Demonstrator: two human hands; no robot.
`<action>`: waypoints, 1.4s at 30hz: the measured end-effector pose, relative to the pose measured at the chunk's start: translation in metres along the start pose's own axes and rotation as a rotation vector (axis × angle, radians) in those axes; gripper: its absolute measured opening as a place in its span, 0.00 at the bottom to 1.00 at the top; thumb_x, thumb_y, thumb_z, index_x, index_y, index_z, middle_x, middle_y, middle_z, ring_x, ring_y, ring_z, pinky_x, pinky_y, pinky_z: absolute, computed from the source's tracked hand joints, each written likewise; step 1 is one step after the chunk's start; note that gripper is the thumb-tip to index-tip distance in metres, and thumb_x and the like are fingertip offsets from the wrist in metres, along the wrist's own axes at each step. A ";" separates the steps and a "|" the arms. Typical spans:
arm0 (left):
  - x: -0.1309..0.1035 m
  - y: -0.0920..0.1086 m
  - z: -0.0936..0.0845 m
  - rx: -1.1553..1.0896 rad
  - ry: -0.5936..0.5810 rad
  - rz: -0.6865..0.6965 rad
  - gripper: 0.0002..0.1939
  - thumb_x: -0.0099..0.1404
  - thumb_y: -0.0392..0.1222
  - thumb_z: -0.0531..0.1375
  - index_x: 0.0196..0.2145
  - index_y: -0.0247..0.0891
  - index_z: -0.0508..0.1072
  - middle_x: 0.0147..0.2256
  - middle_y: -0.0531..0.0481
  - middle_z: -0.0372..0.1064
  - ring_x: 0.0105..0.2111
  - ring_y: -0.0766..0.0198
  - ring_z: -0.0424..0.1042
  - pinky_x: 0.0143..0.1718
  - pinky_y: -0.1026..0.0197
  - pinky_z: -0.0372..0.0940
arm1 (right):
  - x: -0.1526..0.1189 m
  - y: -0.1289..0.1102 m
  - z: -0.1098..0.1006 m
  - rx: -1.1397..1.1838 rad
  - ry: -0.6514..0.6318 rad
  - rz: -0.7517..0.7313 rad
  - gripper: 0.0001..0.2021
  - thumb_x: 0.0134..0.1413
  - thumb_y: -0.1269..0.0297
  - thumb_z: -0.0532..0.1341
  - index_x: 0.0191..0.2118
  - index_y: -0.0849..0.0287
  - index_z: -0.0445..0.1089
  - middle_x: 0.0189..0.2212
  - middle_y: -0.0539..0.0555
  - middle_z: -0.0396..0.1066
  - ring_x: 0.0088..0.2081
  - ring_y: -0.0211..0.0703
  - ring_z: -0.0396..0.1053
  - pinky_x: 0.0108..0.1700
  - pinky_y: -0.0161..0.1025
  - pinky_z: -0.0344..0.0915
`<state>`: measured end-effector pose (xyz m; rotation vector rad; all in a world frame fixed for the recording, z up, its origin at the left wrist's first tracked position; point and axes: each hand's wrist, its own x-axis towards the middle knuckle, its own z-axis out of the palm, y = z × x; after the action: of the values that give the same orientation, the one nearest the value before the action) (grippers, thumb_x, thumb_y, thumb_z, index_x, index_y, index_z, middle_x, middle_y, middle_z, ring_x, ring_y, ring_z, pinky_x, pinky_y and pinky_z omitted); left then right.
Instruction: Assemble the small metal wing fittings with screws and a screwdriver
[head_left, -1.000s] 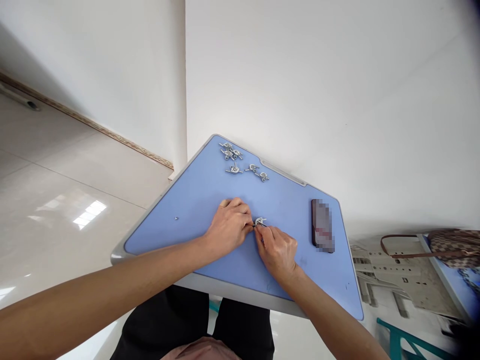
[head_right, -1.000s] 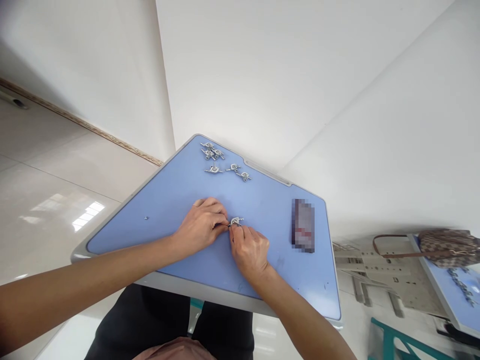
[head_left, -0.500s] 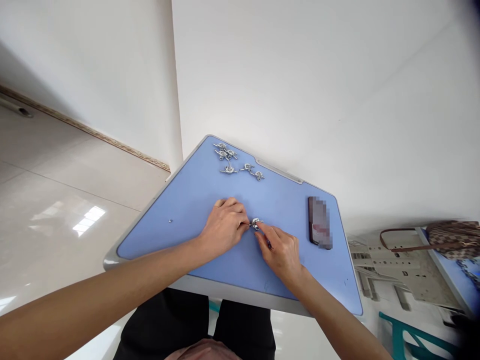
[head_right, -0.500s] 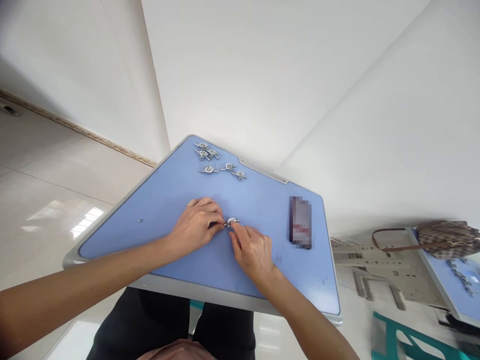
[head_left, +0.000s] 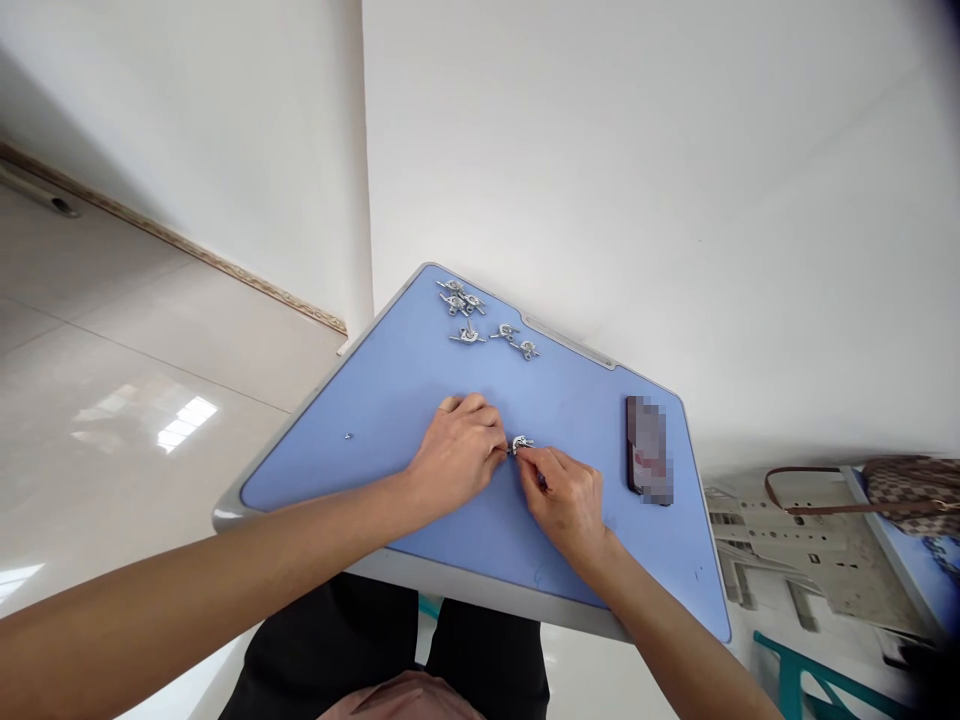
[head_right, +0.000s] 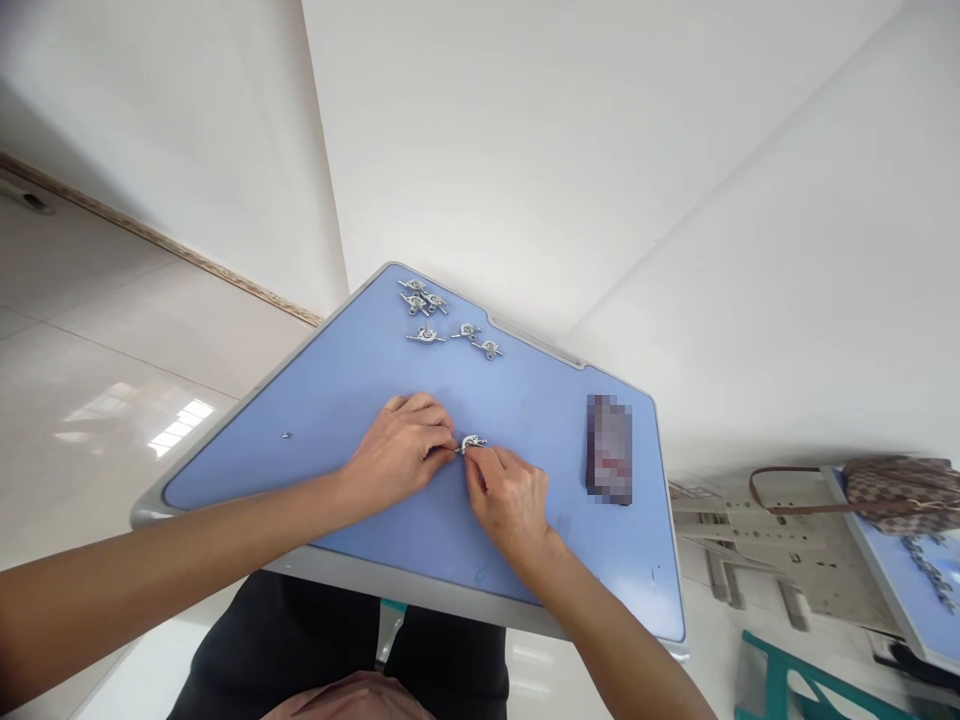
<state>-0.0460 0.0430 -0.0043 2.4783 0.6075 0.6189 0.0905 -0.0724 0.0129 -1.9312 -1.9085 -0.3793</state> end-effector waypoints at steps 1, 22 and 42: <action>0.000 0.000 0.000 0.007 -0.007 0.005 0.09 0.63 0.32 0.61 0.26 0.37 0.76 0.32 0.50 0.73 0.41 0.58 0.67 0.41 0.53 0.55 | 0.001 -0.001 0.000 -0.011 -0.005 0.002 0.09 0.61 0.70 0.56 0.32 0.58 0.73 0.22 0.47 0.73 0.22 0.31 0.67 0.26 0.32 0.51; -0.001 0.003 -0.005 0.075 -0.030 0.011 0.11 0.65 0.33 0.56 0.27 0.35 0.75 0.32 0.45 0.73 0.40 0.55 0.65 0.37 0.53 0.53 | 0.010 0.002 -0.008 0.048 -0.186 0.114 0.11 0.60 0.64 0.56 0.35 0.56 0.77 0.23 0.49 0.76 0.21 0.32 0.67 0.26 0.31 0.54; -0.001 -0.005 -0.001 0.081 0.031 0.091 0.11 0.66 0.31 0.56 0.26 0.36 0.73 0.27 0.47 0.72 0.36 0.57 0.64 0.36 0.53 0.50 | 0.029 0.003 -0.014 0.157 -0.361 0.346 0.09 0.54 0.63 0.58 0.30 0.56 0.76 0.15 0.45 0.66 0.17 0.33 0.57 0.23 0.33 0.50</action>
<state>-0.0485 0.0463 -0.0069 2.5878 0.5437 0.6818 0.0960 -0.0531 0.0386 -2.2801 -1.6887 0.2277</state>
